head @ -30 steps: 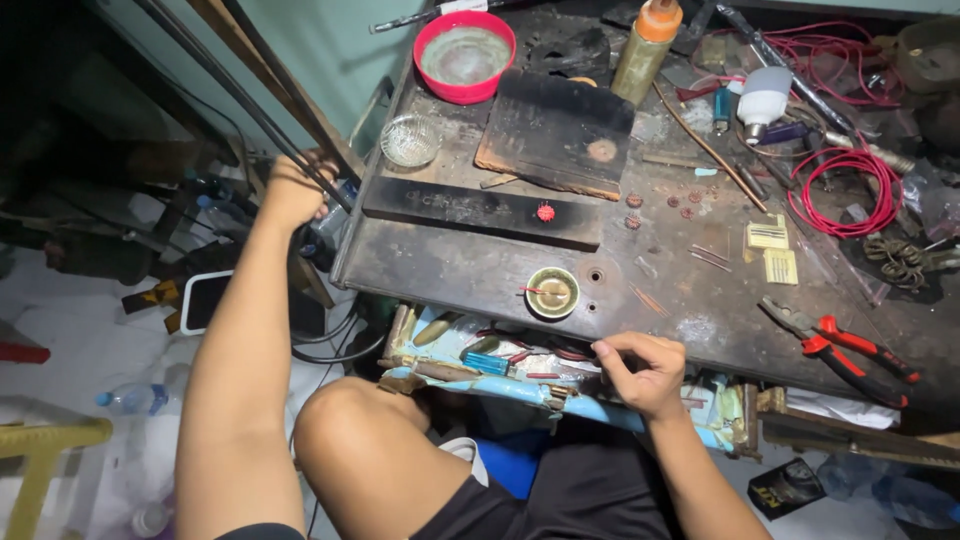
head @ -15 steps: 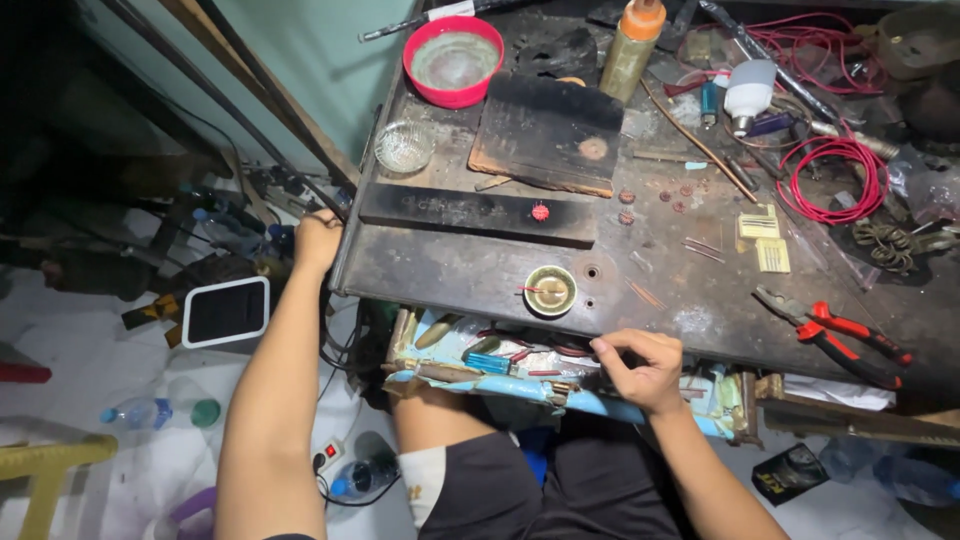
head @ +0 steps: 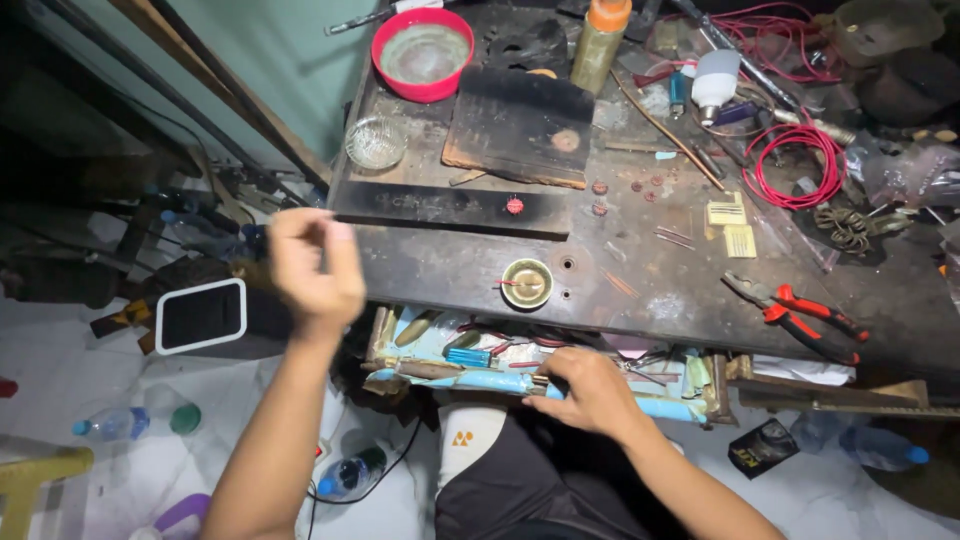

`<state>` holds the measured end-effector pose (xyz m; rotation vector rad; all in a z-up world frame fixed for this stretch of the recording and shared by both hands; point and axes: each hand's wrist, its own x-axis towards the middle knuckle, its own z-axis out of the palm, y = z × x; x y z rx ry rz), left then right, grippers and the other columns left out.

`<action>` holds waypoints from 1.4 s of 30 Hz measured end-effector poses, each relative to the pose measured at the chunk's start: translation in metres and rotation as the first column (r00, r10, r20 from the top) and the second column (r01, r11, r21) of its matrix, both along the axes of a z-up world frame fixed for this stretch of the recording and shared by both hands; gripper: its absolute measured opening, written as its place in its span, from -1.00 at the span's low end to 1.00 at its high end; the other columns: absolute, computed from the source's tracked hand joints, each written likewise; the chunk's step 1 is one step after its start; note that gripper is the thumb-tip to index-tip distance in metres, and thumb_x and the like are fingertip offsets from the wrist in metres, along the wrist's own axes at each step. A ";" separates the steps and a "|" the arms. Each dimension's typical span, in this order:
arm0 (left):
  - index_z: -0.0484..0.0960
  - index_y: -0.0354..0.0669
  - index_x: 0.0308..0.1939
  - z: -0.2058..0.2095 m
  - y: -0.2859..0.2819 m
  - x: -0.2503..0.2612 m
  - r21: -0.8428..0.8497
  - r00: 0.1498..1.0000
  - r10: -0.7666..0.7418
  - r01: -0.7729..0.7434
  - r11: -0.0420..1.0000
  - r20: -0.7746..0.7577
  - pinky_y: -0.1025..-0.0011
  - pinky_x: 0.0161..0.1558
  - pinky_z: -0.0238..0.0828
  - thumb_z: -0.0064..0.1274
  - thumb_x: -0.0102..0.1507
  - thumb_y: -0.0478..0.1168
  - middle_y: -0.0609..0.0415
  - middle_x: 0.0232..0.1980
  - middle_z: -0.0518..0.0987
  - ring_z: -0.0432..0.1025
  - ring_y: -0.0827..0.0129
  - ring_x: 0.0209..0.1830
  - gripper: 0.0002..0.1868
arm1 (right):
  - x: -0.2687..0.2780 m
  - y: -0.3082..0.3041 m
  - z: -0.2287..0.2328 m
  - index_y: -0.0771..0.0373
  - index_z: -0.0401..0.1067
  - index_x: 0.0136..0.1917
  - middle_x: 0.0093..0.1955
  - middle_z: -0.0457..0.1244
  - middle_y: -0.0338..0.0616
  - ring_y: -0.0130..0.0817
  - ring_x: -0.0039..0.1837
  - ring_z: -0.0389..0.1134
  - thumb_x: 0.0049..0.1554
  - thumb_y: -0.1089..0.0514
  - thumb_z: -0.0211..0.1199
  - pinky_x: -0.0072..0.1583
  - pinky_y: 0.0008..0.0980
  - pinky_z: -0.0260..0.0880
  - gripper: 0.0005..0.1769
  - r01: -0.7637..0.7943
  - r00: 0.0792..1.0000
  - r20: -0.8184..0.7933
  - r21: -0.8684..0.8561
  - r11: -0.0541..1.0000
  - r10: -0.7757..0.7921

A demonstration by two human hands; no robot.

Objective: Soldering small jewelry components using a torch and pliers on a workbench.

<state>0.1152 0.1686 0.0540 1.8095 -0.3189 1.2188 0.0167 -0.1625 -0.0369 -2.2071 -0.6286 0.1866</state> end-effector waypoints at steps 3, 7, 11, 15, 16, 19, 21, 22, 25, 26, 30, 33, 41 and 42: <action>0.72 -0.15 -0.20 0.031 -0.033 -0.017 0.224 0.979 -0.170 0.191 0.956 -0.108 0.47 -0.41 0.40 0.20 0.21 -0.40 0.13 -0.43 0.57 0.40 0.31 -0.56 -0.88 | -0.007 0.000 -0.017 0.15 0.54 -0.23 -0.29 0.41 -0.03 0.02 -0.13 0.49 -0.10 -0.12 0.54 -0.06 -0.08 0.51 -0.64 0.002 1.000 0.014 -0.051 0.999 -0.001; 0.61 -0.42 -0.26 0.047 -0.060 -0.031 0.348 0.788 -0.522 0.614 0.708 -0.327 0.33 -0.21 0.51 0.00 0.28 -0.49 -0.12 -0.30 0.62 0.51 0.17 -0.33 -0.92 | -0.040 0.006 -0.027 0.13 0.36 -0.27 -0.27 0.37 -0.18 -0.08 -0.21 0.40 0.05 -0.31 0.42 -0.23 -0.10 0.30 -0.49 -0.092 0.994 0.040 -0.219 0.971 0.103; 0.58 -0.14 -0.20 0.023 -0.082 -0.037 0.432 0.561 -0.280 0.804 0.408 -0.779 0.10 -0.32 0.40 0.01 0.30 -0.18 0.05 -0.26 0.65 0.53 0.05 -0.28 -0.87 | -0.069 0.009 -0.025 0.13 0.35 -0.25 -0.26 0.36 -0.09 0.03 -0.17 0.39 0.10 -0.34 0.34 -0.23 -0.02 0.28 -0.48 -0.154 0.988 -0.003 -0.200 0.968 0.156; 0.59 -0.13 -0.28 -0.018 -0.104 -0.045 0.481 0.469 0.106 0.852 0.208 -0.877 -0.11 -0.29 0.47 0.08 0.23 -0.07 -0.15 -0.23 0.66 0.54 -0.24 -0.27 -0.79 | -0.096 0.012 -0.023 0.13 0.34 -0.24 -0.26 0.33 -0.07 0.05 -0.19 0.36 0.18 -0.33 0.29 -0.24 -0.01 0.25 -0.48 -0.259 0.966 -0.031 -0.123 0.958 0.258; 0.59 -0.13 -0.28 -0.028 -0.108 -0.047 0.482 0.470 0.108 0.852 0.207 -0.876 -0.11 -0.29 0.47 0.08 0.23 -0.07 -0.15 -0.23 0.66 0.54 -0.24 -0.27 -0.79 | -0.100 0.013 -0.024 0.13 0.34 -0.24 -0.26 0.33 -0.07 0.05 -0.19 0.36 0.18 -0.33 0.29 -0.24 -0.01 0.25 -0.48 -0.259 0.966 -0.030 -0.121 0.958 0.257; 0.61 -0.18 -0.32 -0.054 -0.120 -0.051 0.472 0.456 0.126 0.865 0.172 -0.881 -0.10 -0.36 0.48 -0.01 0.13 -0.26 -0.17 -0.27 0.65 0.55 -0.25 -0.30 -0.88 | -0.111 0.014 -0.027 0.13 0.29 -0.26 -0.29 0.30 -0.11 0.01 -0.24 0.33 0.22 -0.31 0.27 -0.27 -0.06 0.21 -0.47 -0.276 0.961 -0.041 -0.126 0.953 0.273; 0.57 -0.22 -0.29 -0.060 -0.123 -0.052 0.495 0.474 0.145 0.841 0.220 -0.869 -0.08 -0.37 0.45 -0.08 0.12 -0.37 -0.17 -0.31 0.63 0.53 -0.23 -0.34 -0.86 | -0.115 0.014 -0.030 0.13 0.29 -0.25 -0.27 0.31 -0.10 0.04 -0.20 0.35 0.19 -0.31 0.30 -0.27 -0.02 0.22 -0.48 -0.254 0.967 -0.054 -0.176 0.951 0.248; 0.57 -0.22 -0.29 -0.059 -0.123 -0.051 0.495 0.474 0.143 0.841 0.218 -0.869 -0.08 -0.37 0.45 -0.08 0.12 -0.37 -0.17 -0.31 0.63 0.53 -0.23 -0.34 -0.86 | -0.117 0.014 -0.031 0.13 0.29 -0.25 -0.27 0.31 -0.10 0.04 -0.20 0.35 0.19 -0.31 0.30 -0.27 -0.02 0.22 -0.48 -0.251 0.968 -0.054 -0.177 0.952 0.246; 0.52 -0.23 -0.29 -0.064 -0.117 -0.048 0.487 0.501 0.067 0.788 0.377 -0.863 -0.15 -0.37 0.47 -0.09 0.32 -0.17 -0.17 -0.30 0.63 0.53 -0.27 -0.36 -0.79 | -0.119 0.014 -0.033 0.15 0.31 -0.22 -0.24 0.31 -0.06 0.06 -0.18 0.34 0.20 -0.29 0.28 -0.23 -0.02 0.23 -0.50 -0.269 0.963 -0.046 -0.170 0.948 0.265; 0.48 -0.18 -0.32 -0.071 -0.113 -0.049 0.496 0.599 -0.057 0.710 0.500 -0.799 -0.09 -0.42 0.42 -0.05 0.33 -0.14 -0.10 -0.34 0.61 0.50 -0.17 -0.40 -0.79 | -0.120 0.014 -0.035 0.16 0.30 -0.23 -0.25 0.31 -0.06 0.06 -0.19 0.34 0.21 -0.33 0.25 -0.24 -0.02 0.22 -0.46 -0.260 0.966 -0.041 -0.164 0.952 0.257; 0.64 -0.37 -0.18 -0.051 -0.101 -0.042 0.286 0.829 -0.409 0.527 0.801 -0.382 0.44 -0.47 0.52 -0.01 0.35 -0.35 -0.06 -0.34 0.65 0.53 0.32 -0.47 -0.85 | -0.114 0.011 -0.036 0.13 0.34 -0.19 -0.19 0.36 -0.09 0.07 -0.11 0.38 0.14 -0.50 0.33 -0.19 0.01 0.28 -0.34 -0.293 0.956 -0.111 -0.267 0.918 0.273; 0.61 -0.28 -0.29 -0.061 -0.086 -0.032 0.202 0.958 -0.190 0.234 0.951 -0.216 0.39 -0.47 0.24 0.02 0.36 -0.30 0.08 -0.49 0.47 0.29 0.38 -0.59 -0.84 | -0.085 0.012 0.015 0.11 0.50 -0.11 -0.13 0.45 -0.19 0.02 -0.07 0.45 -0.07 -0.66 0.36 -0.10 -0.06 0.36 -0.21 -0.400 0.902 -0.308 -0.341 0.851 0.301; 0.65 -0.18 -0.33 -0.069 -0.068 -0.026 0.041 0.982 -0.148 0.154 0.987 -0.115 0.52 -0.58 0.37 0.10 0.28 -0.37 0.12 -0.67 0.40 0.40 0.31 -0.72 -0.91 | -0.022 0.001 0.019 0.13 0.64 -0.10 -0.26 0.49 -0.02 0.00 -0.15 0.54 0.06 0.07 0.38 -0.09 -0.15 0.53 -0.85 0.012 0.970 -0.238 -0.126 0.992 -0.042; 0.66 -0.18 -0.35 -0.073 -0.069 -0.024 0.045 0.975 -0.194 0.200 0.979 -0.105 0.53 -0.59 0.36 0.12 0.27 -0.37 0.15 -0.69 0.41 0.38 0.35 -0.74 -0.91 | -0.014 -0.005 0.002 0.12 0.62 -0.15 -0.29 0.48 -0.07 -0.08 -0.21 0.54 0.05 0.13 0.37 -0.13 -0.26 0.52 -0.91 0.076 0.976 -0.196 -0.087 0.993 -0.092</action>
